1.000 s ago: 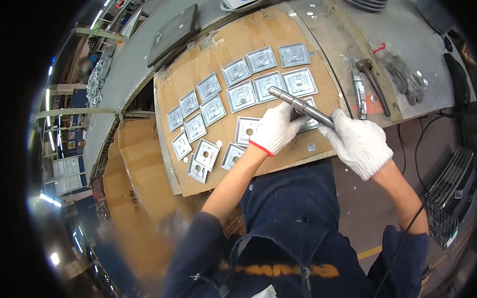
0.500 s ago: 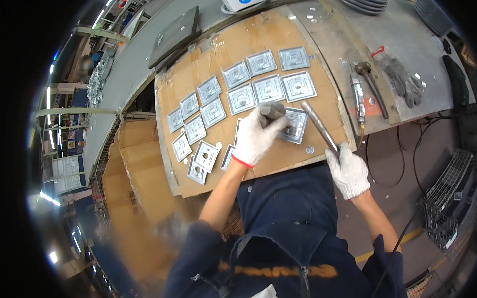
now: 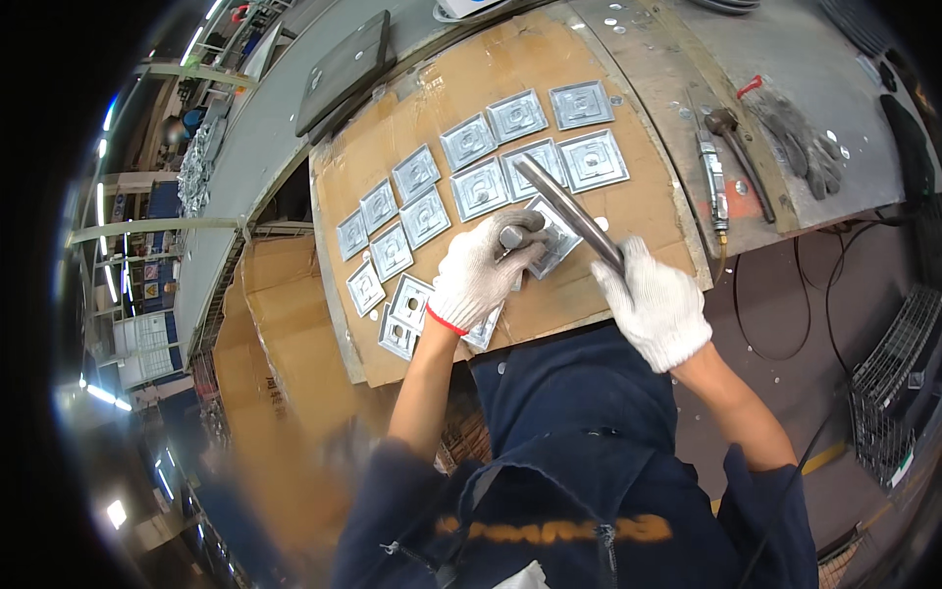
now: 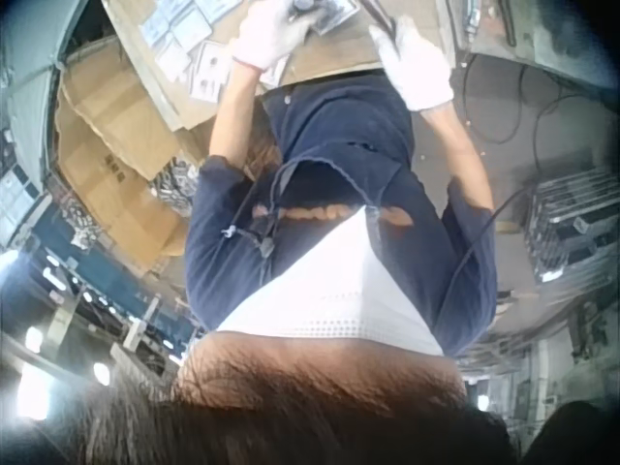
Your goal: The recorder uses a pneumatic tool to trim edges of metal plates and then uses a metal rod to seat or punch the center of the plates.
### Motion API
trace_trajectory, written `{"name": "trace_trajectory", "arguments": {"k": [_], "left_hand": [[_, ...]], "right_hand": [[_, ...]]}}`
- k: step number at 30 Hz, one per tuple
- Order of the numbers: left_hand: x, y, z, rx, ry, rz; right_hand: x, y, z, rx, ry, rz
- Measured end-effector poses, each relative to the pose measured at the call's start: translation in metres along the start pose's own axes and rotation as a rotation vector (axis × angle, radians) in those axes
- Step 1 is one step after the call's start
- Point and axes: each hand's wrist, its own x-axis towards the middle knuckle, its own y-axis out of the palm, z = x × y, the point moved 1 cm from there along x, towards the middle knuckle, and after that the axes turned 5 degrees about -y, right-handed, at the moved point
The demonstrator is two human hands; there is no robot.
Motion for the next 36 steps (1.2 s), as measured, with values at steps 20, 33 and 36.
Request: {"name": "trace_trajectory", "arguments": {"k": [20,33,36], "left_hand": [[0.108,0.034,-0.033,-0.457,-0.095,-0.137],[0.139,0.075,-0.018,-0.019,0.011,-0.265],[0.142,0.058,-0.025,-0.068,-0.056,-0.171]], "right_hand": [[0.033,0.028,-0.104,0.592,0.510,-0.320],[0.037,0.025,-0.104,0.581,0.497,-0.335],[0.039,0.023,-0.100,0.602,0.505,-0.307]]}}
